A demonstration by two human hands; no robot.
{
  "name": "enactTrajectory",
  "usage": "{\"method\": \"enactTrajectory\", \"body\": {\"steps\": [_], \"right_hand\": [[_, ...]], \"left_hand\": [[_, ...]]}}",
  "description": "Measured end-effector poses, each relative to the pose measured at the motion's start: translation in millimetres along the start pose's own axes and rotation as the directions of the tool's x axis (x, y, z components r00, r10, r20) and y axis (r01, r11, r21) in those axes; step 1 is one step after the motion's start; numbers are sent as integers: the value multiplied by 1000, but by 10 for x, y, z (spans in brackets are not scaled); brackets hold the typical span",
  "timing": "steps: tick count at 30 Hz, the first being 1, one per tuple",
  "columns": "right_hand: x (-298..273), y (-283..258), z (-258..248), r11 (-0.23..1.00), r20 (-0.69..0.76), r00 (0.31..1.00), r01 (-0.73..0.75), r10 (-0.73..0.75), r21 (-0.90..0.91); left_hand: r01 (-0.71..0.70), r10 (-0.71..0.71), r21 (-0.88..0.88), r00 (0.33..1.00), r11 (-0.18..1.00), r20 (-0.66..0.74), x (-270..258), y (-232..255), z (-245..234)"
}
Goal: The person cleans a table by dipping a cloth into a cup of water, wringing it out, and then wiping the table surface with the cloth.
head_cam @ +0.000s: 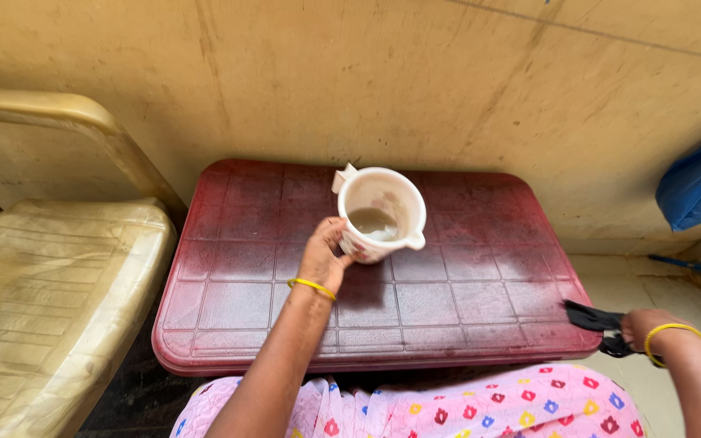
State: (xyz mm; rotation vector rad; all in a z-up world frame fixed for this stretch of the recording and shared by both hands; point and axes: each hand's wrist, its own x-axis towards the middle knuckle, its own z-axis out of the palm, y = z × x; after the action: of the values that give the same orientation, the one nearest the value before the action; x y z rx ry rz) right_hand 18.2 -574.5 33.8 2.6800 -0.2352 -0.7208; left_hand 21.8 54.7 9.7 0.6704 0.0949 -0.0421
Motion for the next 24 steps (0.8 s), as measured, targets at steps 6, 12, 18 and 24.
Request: {"method": "enactTrajectory", "body": {"steps": [6, 12, 18, 24], "right_hand": [[86, 311, -672, 714, -361, 932, 270, -25, 647], [-543, -10, -1923, 179, -726, 687, 712, 23, 679], [-1379, -1079, -2753, -47, -922, 388, 921, -3, 387], [-1501, -2406, -2944, 338, -703, 653, 753, -282, 564]], "left_hand": [[95, -97, -40, 994, 995, -54, -82, -189, 161], [162, -160, 17, 983, 987, -95, -93, -160, 253], [167, -161, 157, 986, 973, -51, -23, -167, 210], [176, -170, 257, 984, 950, -43, 58, -199, 162]]}}
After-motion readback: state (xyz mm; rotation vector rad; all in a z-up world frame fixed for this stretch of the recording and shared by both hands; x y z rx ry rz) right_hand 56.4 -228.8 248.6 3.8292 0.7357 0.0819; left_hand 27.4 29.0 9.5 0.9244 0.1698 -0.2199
